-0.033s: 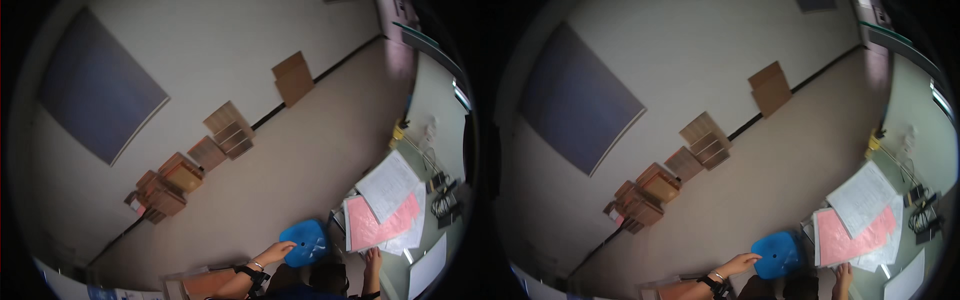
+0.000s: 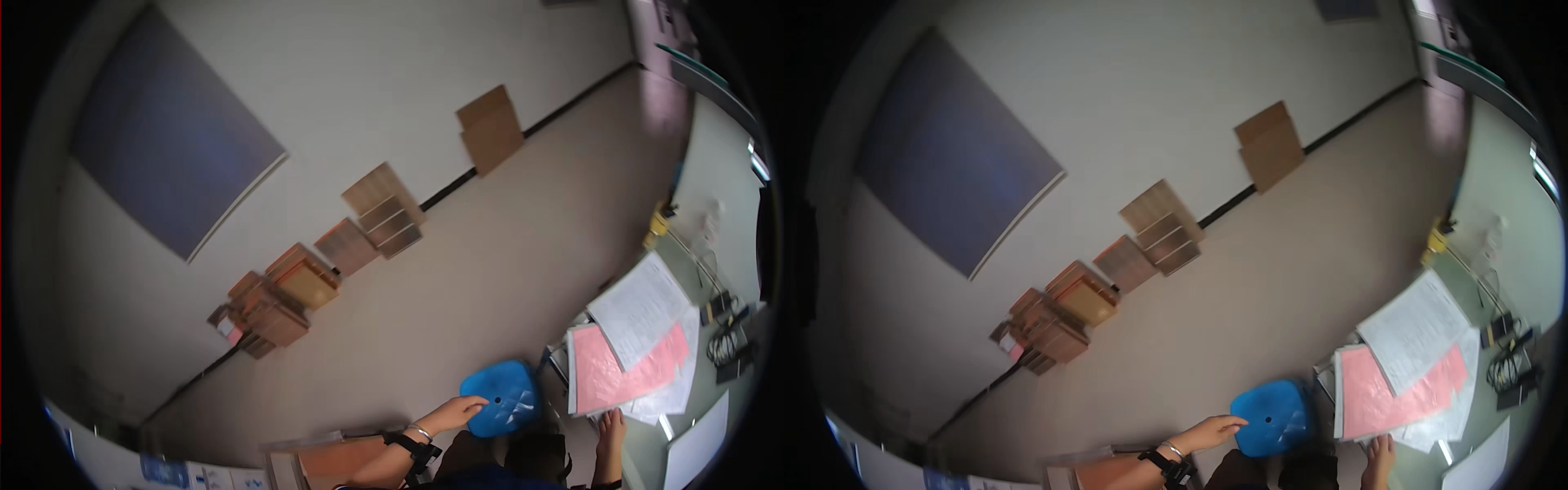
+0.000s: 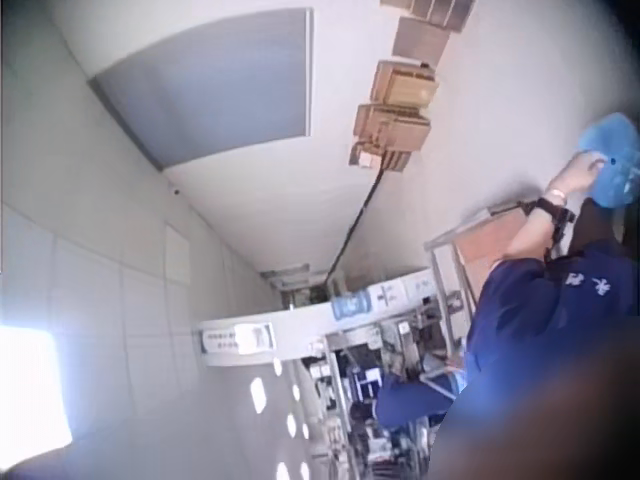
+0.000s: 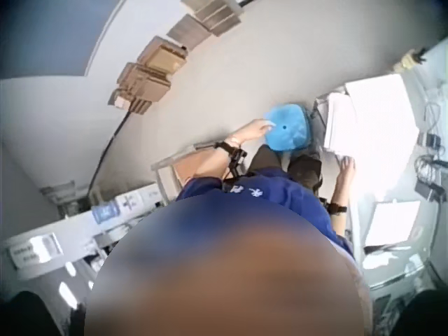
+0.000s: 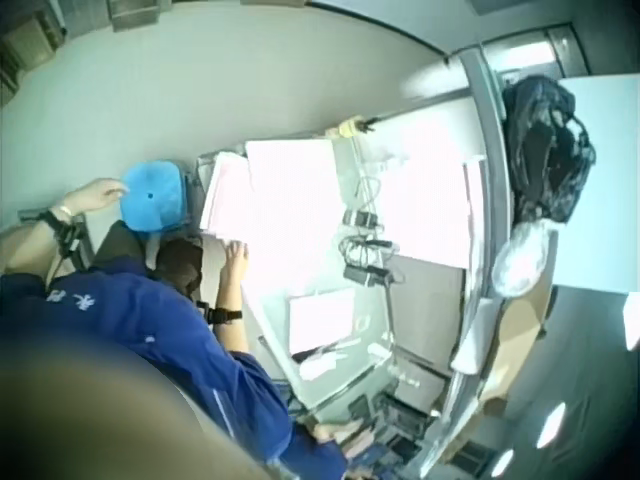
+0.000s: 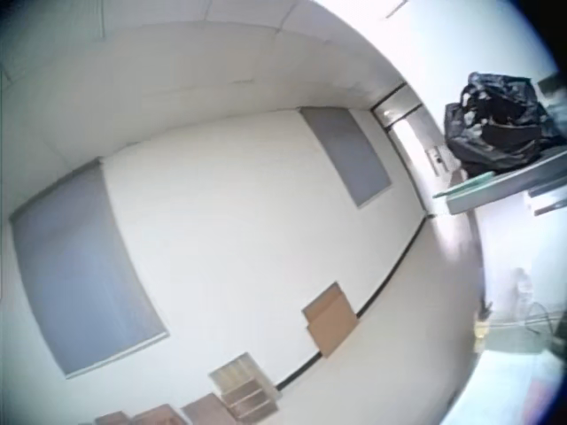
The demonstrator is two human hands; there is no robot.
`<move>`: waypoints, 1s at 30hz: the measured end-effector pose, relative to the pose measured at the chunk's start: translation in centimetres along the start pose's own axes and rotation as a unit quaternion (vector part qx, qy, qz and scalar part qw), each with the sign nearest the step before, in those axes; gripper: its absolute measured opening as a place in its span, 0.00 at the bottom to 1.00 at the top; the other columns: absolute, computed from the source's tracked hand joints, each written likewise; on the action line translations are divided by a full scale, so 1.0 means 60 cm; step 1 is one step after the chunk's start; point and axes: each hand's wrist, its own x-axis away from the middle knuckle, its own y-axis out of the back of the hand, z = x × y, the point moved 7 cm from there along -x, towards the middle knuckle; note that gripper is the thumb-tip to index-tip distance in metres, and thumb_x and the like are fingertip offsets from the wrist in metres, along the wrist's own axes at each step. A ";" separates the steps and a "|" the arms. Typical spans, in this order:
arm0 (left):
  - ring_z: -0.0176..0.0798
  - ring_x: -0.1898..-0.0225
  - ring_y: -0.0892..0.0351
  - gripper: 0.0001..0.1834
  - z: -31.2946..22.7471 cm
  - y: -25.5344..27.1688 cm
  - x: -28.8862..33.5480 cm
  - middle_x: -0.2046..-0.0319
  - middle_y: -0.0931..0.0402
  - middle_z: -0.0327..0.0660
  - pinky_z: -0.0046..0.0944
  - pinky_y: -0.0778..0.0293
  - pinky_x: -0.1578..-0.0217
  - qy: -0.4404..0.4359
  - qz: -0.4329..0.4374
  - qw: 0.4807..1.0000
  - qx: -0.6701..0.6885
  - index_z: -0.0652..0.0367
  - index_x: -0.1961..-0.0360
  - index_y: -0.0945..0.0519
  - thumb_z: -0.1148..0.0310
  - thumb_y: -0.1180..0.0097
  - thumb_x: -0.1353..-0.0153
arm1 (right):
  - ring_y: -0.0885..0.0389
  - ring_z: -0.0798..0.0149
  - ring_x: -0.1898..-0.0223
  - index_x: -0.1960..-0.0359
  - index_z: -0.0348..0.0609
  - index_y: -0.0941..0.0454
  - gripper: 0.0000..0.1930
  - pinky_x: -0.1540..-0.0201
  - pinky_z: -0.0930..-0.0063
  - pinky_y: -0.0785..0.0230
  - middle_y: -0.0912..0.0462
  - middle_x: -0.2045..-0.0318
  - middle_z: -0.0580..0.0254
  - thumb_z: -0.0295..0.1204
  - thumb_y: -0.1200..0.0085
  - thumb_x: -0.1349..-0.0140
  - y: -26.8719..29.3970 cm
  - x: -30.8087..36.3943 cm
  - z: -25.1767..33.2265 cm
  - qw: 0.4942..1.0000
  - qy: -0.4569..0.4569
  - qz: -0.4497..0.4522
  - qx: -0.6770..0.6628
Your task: Writing on a production log and inspecting a stack of metal plates on the floor.
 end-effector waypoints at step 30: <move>0.51 0.50 0.28 0.16 -0.072 0.004 0.010 0.52 0.27 0.50 0.43 0.32 0.49 -0.253 0.019 0.967 -0.001 0.59 0.49 0.27 0.66 0.53 0.36 | 0.40 0.50 0.38 0.31 0.46 0.55 0.49 0.40 0.57 0.43 0.43 0.37 0.46 0.53 0.41 0.47 0.009 -0.270 0.225 0.904 0.094 -0.219 0.354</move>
